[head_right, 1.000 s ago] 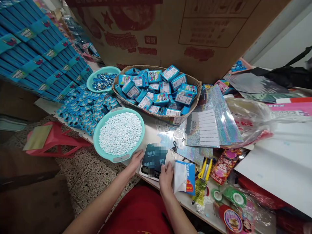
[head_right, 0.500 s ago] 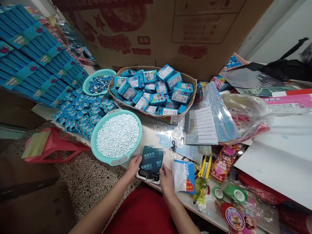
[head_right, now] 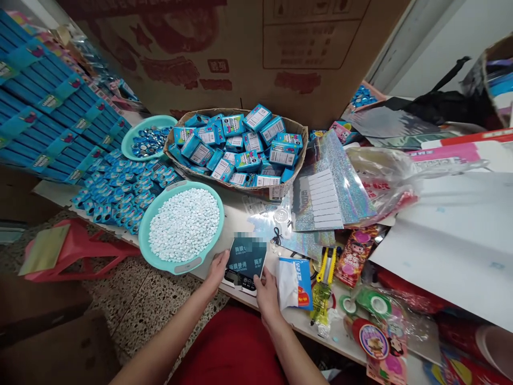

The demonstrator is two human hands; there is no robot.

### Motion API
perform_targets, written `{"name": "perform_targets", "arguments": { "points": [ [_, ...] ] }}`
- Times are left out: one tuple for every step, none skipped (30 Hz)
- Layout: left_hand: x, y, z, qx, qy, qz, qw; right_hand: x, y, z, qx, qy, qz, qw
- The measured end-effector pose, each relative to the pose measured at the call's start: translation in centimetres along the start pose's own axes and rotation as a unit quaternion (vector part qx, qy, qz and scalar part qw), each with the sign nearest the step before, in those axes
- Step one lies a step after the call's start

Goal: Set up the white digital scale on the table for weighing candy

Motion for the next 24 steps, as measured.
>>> {"name": "perform_targets", "arguments": {
  "points": [
    [0.0, -0.1, 0.0, -0.004, 0.003, -0.001, 1.0, 0.1, 0.2, 0.1, 0.014, 0.012, -0.007, 1.0],
    [0.1, -0.2, -0.1, -0.008, 0.005, -0.002, 1.0, 0.3, 0.4, 0.3, 0.027, 0.027, -0.017, 0.999],
    [0.1, -0.3, -0.2, -0.011, 0.008, -0.001, 1.0, 0.4, 0.4, 0.4, 0.039, 0.043, -0.029, 0.998],
    [0.1, -0.4, -0.2, -0.011, 0.01, 0.001, 1.0, 0.6, 0.4, 0.5, 0.043, 0.056, -0.041, 0.997],
    [0.2, -0.4, -0.3, -0.01, 0.011, 0.005, 1.0, 0.9, 0.2, 0.6, 0.039, 0.068, -0.053, 0.996],
    [0.2, -0.4, -0.4, -0.009, 0.013, 0.008, 1.0, 1.1, 0.0, 0.8, 0.027, 0.077, -0.065, 0.995],
    [0.2, -0.3, -0.5, -0.009, 0.015, 0.008, 1.0, 1.3, -0.4, 0.9, 0.012, 0.082, -0.077, 0.994],
    [0.1, -0.3, -0.5, -0.009, 0.017, 0.004, 1.0, 1.5, -0.8, 1.0, -0.003, 0.086, -0.088, 0.992],
    [0.1, -0.2, -0.6, -0.011, 0.018, -0.003, 1.0, 1.6, -1.2, 1.1, -0.016, 0.091, -0.099, 0.991],
    [0.0, -0.1, -0.7, -0.012, 0.018, -0.011, 1.0, 1.7, -1.6, 1.2, -0.025, 0.093, -0.108, 0.989],
    [0.0, 0.0, -0.7, -0.012, 0.018, -0.019, 1.0, 1.8, -2.0, 1.3, -0.03, 0.095, -0.111, 0.989],
    [-0.1, 0.0, -0.6, -0.013, 0.019, -0.025, 0.999, 1.9, -2.3, 1.3, -0.034, 0.096, -0.112, 0.988],
    [-0.1, 0.0, -0.6, -0.013, 0.021, -0.031, 0.999, 1.9, -2.6, 1.3, -0.035, 0.097, -0.111, 0.988],
    [-0.1, 0.0, -0.4, -0.011, 0.026, -0.035, 0.999, 1.8, -2.8, 1.3, -0.032, 0.098, -0.108, 0.989],
    [-0.1, -0.1, -0.2, -0.007, 0.034, -0.041, 0.999, 1.7, -2.9, 1.2, -0.027, 0.099, -0.105, 0.989],
    [-0.1, -0.2, 0.0, -0.002, 0.044, -0.046, 0.998, 1.5, -2.9, 1.2, -0.019, 0.1, -0.101, 0.99],
    [0.0, -0.3, 0.2, 0.003, 0.053, -0.05, 0.997, 1.4, -2.9, 1.1, -0.012, 0.099, -0.096, 0.99],
    [0.0, -0.4, 0.5, 0.005, 0.06, -0.053, 0.997, 1.2, -2.8, 1.0, -0.005, 0.097, -0.09, 0.991],
    [0.1, -0.5, 0.7, 0.004, 0.063, -0.056, 0.996, 1.1, -2.6, 1.0, 0.002, 0.093, -0.083, 0.992],
    [0.1, -0.6, 0.8, 0.003, 0.064, -0.059, 0.996, 1.0, -2.4, 0.9, 0.01, 0.088, -0.076, 0.993],
    [0.1, -0.6, 0.9, 0.0, 0.062, -0.062, 0.996, 0.9, -2.1, 0.9, 0.018, 0.085, -0.071, 0.994],
    [0.1, -0.6, 0.9, -0.001, 0.058, -0.067, 0.996, 0.9, -1.8, 0.9, 0.028, 0.081, -0.068, 0.994],
    [0.0, -0.5, 0.8, 0.001, 0.054, -0.071, 0.996, 0.9, -1.4, 0.9, 0.036, 0.077, -0.068, 0.994],
    [-0.1, -0.5, 0.8, 0.004, 0.051, -0.076, 0.996, 0.9, -1.1, 0.9, 0.043, 0.072, -0.071, 0.994]
  ]
}}
Point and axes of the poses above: each hand's wrist, its own z-axis away from the middle knuckle, its own y-axis out of the palm, x = y × z, the point moved 4 cm from there along -z, towards the middle knuckle, and after that the axes turned 14 degrees about z, right-handed, at the moved point
